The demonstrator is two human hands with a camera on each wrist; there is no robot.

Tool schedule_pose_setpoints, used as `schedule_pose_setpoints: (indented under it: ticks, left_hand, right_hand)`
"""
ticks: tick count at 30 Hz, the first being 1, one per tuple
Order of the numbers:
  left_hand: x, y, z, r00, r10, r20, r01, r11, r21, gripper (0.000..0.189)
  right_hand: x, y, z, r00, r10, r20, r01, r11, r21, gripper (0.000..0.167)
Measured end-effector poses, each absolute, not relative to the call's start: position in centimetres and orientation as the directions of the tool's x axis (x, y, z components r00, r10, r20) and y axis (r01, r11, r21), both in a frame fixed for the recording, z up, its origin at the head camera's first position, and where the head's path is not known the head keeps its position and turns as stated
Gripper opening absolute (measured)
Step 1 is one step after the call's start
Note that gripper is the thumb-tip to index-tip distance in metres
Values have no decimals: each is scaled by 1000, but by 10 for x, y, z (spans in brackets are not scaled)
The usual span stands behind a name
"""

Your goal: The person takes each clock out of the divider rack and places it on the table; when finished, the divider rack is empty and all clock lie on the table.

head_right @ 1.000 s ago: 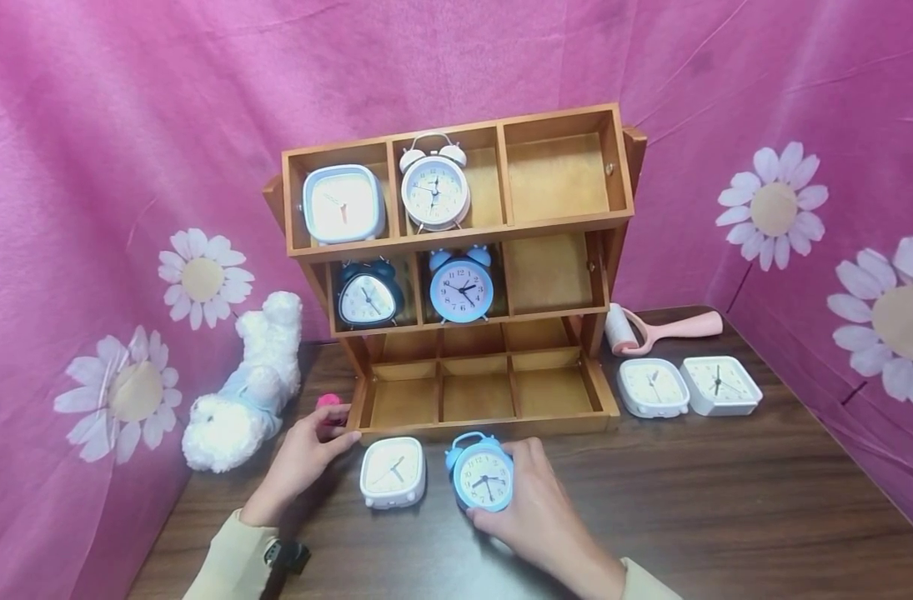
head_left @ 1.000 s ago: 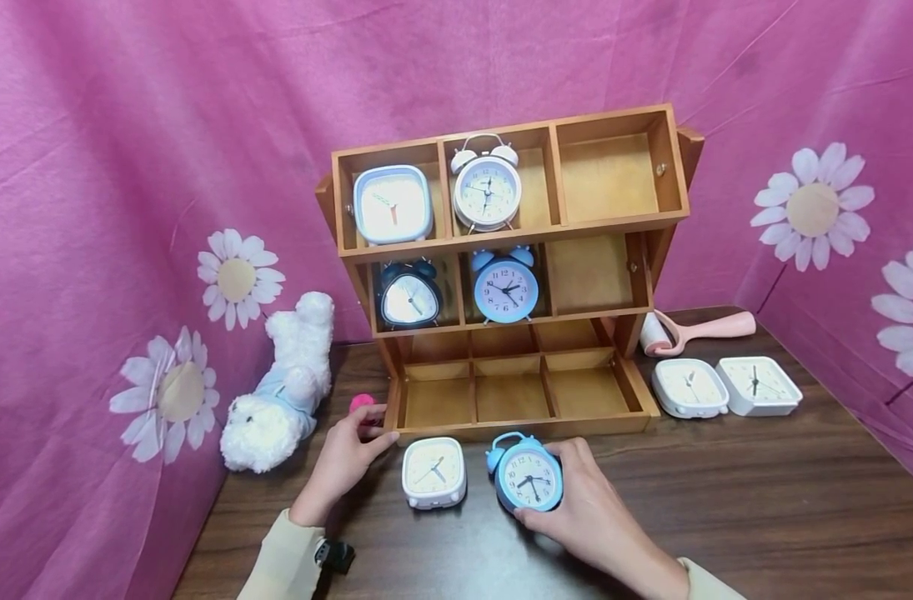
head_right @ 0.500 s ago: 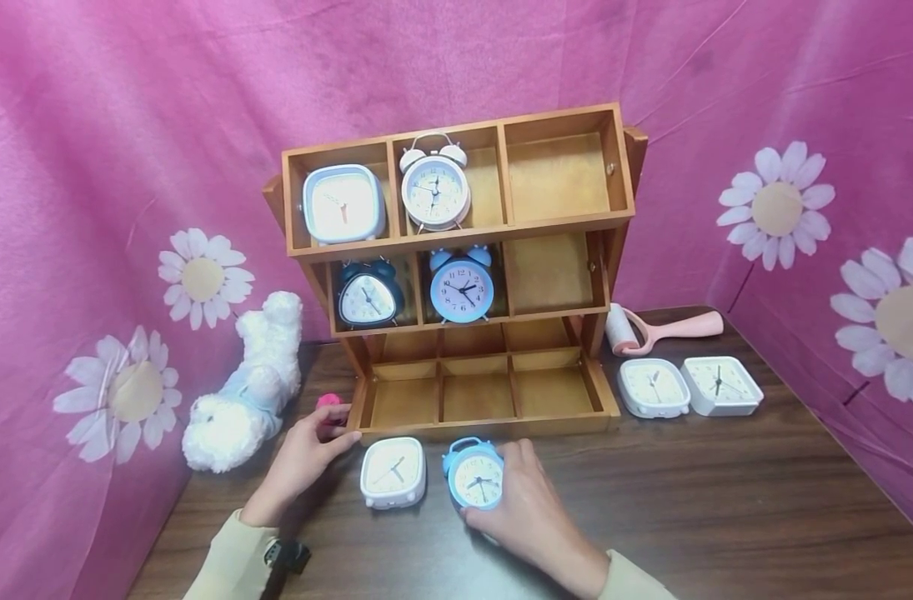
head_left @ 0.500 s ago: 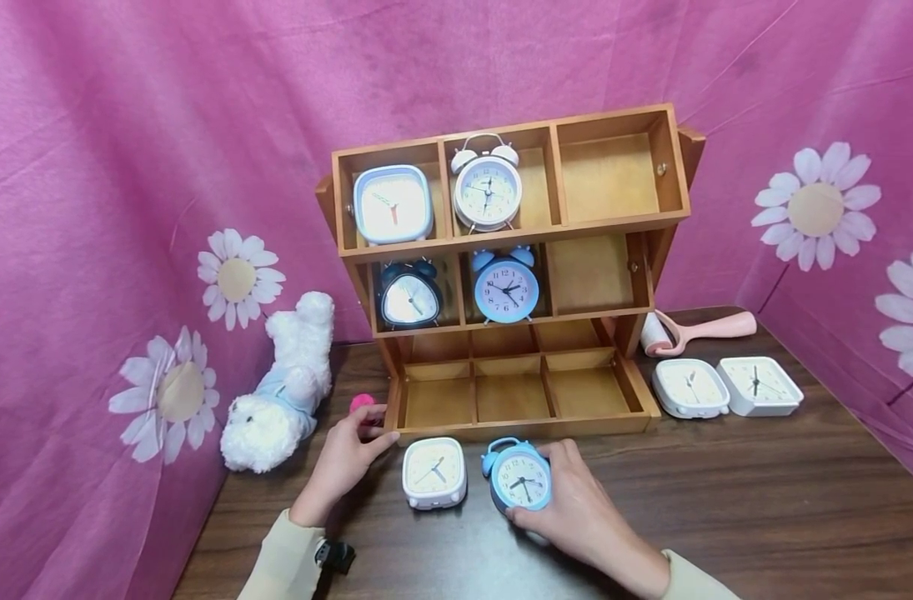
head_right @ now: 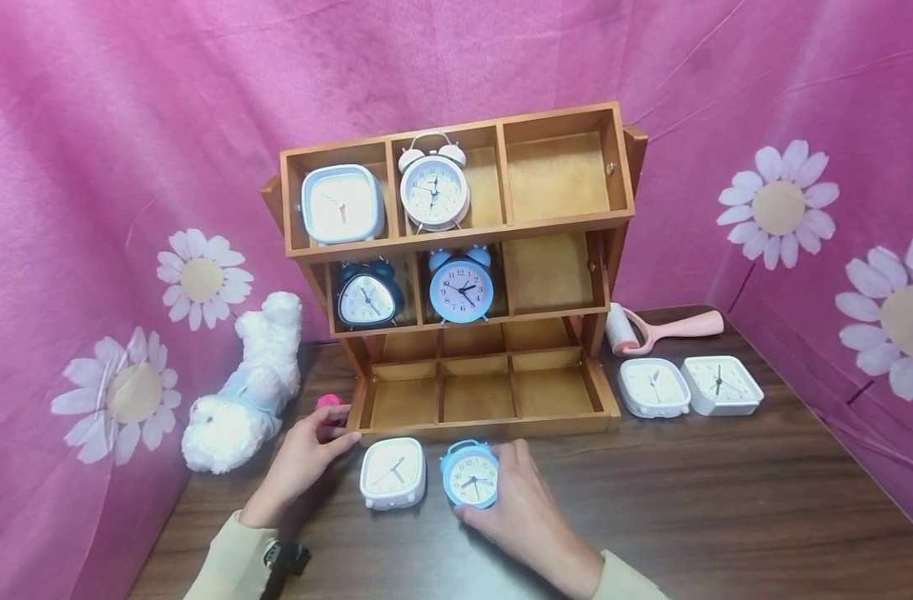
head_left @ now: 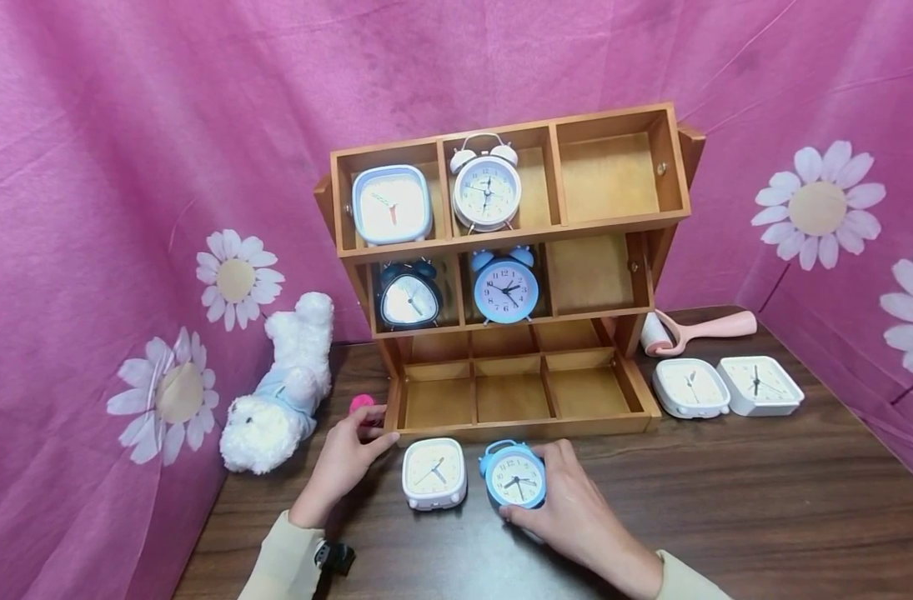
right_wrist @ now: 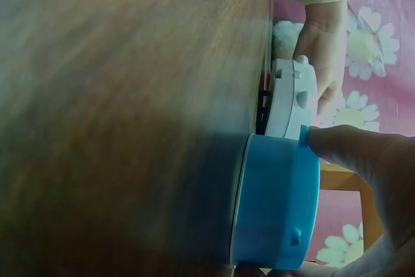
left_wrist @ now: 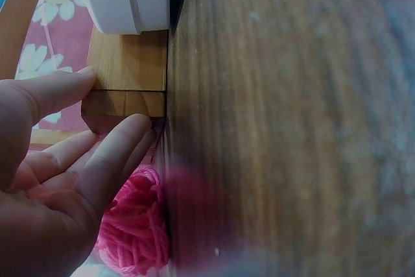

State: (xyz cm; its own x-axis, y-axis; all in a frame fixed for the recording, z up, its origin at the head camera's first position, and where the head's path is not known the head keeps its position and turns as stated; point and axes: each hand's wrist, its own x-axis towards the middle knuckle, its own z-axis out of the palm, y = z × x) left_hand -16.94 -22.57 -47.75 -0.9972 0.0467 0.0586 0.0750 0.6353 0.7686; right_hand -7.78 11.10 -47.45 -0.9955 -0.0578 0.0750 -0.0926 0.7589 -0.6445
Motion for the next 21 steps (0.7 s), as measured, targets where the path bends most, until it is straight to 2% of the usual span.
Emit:
schedule_pose_setpoints:
  ticks: [7, 17, 21]
  left_hand:
    - [-171, -226, -480, -998, 39, 50, 63, 643, 764, 45]
    - [-169, -226, -478, -996, 54, 65, 85, 636, 767, 46]
    - [-169, -225, -477, -997, 48, 62, 78, 641, 764, 46]
  right_hand:
    - [-77, 113, -472, -994, -83, 76, -112, 764, -636, 103]
    - [-80, 116, -467, -987, -114, 116, -163, 738, -655, 97]
    - [-83, 121, -465, -973, -133, 187, -225, 713, -665, 92]
